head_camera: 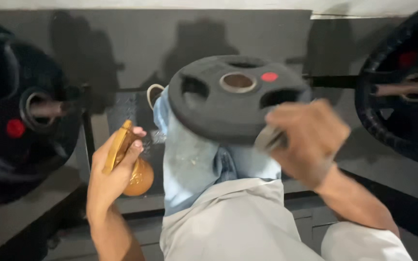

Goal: The person cleans a weight plate using a spray bottle and a cloth, wiping the surface, the rim, and around the center hole.

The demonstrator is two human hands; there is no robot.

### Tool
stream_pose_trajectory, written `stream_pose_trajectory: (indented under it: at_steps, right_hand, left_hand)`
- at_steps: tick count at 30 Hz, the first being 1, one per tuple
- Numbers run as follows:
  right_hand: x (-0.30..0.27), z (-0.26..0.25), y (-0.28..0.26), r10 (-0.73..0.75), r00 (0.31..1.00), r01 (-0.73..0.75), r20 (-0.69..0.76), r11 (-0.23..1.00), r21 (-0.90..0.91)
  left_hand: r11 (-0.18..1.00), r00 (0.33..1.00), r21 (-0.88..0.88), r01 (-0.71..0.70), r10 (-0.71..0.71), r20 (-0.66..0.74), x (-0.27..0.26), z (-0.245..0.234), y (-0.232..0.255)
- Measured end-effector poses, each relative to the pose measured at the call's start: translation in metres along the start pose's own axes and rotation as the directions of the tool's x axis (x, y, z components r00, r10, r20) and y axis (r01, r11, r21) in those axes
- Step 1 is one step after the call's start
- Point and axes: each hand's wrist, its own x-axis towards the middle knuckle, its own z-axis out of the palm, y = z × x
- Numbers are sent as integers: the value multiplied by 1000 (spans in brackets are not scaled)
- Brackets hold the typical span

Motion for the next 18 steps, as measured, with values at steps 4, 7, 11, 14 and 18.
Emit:
stream_pose_trajectory:
  at_steps: [4, 7, 11, 14, 18]
  right_hand:
    - [-29, 10, -9, -118, 993, 115, 16, 982, 149]
    - [-49, 19, -11, -224, 958, 181, 179, 956, 229]
    - [-89, 46, -10, -301, 926, 265, 228, 948, 176]
    - [-108, 52, -3, -323, 894, 281, 310, 944, 174]
    - [-91, 25, 10, -122, 888, -95, 443, 895, 436]
  left_hand:
    - [998, 998, 31, 56, -56, -4, 0, 6, 22]
    - [994, 998, 95, 58, -57, -13, 0, 7, 40]
    - [991, 1000, 136, 12, -10, -16, 0, 7, 47]
    - [995, 999, 97, 15, -12, -30, 4, 7, 44]
    - [996, 997, 70, -49, 53, -49, 3, 5, 34]
